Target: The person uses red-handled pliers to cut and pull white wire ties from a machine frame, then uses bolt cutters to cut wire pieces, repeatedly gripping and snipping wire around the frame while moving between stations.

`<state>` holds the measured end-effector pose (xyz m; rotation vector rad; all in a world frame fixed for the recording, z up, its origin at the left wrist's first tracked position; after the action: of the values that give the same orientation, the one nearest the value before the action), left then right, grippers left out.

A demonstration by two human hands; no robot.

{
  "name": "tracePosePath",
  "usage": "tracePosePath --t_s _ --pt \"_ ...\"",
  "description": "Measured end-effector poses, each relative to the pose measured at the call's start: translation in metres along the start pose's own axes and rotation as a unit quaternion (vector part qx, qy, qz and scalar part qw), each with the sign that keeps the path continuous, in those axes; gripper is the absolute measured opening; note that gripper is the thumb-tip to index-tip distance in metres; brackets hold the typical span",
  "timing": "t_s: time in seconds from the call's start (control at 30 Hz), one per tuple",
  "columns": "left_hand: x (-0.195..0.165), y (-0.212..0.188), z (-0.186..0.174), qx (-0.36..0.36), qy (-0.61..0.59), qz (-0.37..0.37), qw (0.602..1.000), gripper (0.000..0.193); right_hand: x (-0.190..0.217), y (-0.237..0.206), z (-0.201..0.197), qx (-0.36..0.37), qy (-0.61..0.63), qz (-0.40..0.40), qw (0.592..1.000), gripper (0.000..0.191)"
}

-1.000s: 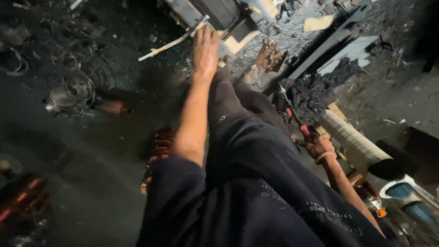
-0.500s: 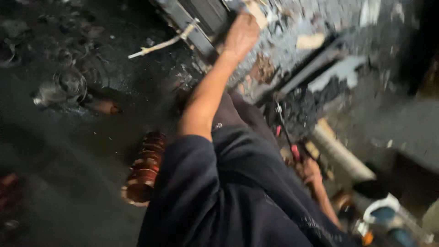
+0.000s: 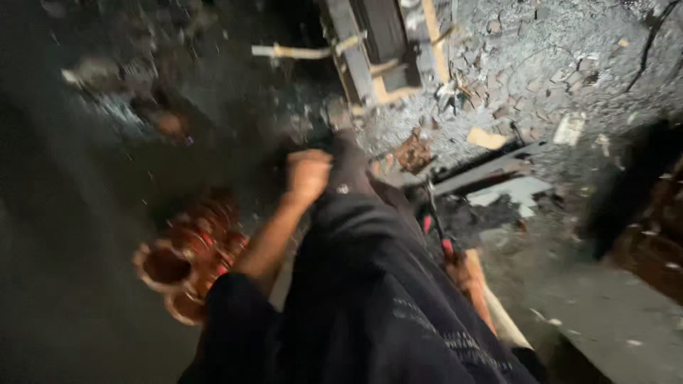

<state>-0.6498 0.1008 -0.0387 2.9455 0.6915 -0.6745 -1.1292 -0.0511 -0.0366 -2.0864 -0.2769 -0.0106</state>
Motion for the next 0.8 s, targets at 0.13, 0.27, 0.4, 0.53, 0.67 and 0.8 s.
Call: tracePosePath --t_s 0.13,0.27,0.4,0.53,0.67,0.8 --pt "0.073 -0.156 -0.005 0.093 -0.032 -0.418 0.903 0.011 0.013 0.019 -0.032 0.016 -0.110 -0.035 0.993 0.052" --pt "0.075 -0.252 0.009 0.152 -0.082 -0.523 0.835 0.013 0.052 0.023 -0.065 0.038 -0.172 -0.036 0.984 0.060" --pt "0.059 -0.256 0.032 0.195 -0.157 -0.493 0.833 0.017 0.095 0.026 -0.078 0.036 -0.199 -0.118 0.972 0.058" --pt "0.075 -0.228 0.026 0.201 -0.199 -0.444 0.850 0.022 0.138 0.040 -0.067 -0.027 -0.214 -0.222 0.951 0.040" --pt "0.148 -0.195 -0.021 0.177 -0.194 -0.399 0.879 0.027 0.219 0.047 -0.046 -0.018 -0.255 -0.232 0.939 0.036" --pt "0.276 -0.125 -0.087 0.066 -0.240 -0.370 0.895 0.026 0.350 0.033 -0.038 -0.003 -0.086 -0.322 0.943 0.044"
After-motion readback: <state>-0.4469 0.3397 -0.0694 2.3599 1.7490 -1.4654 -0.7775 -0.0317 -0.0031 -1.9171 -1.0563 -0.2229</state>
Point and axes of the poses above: each hand's wrist, its own y-axis towards the middle knuckle, its own z-axis out of the palm, x = y × z, the point moved 2 cm from there along y, towards the middle knuckle, and after that the axes turned 3 degrees about -y, right-handed, at the moved point
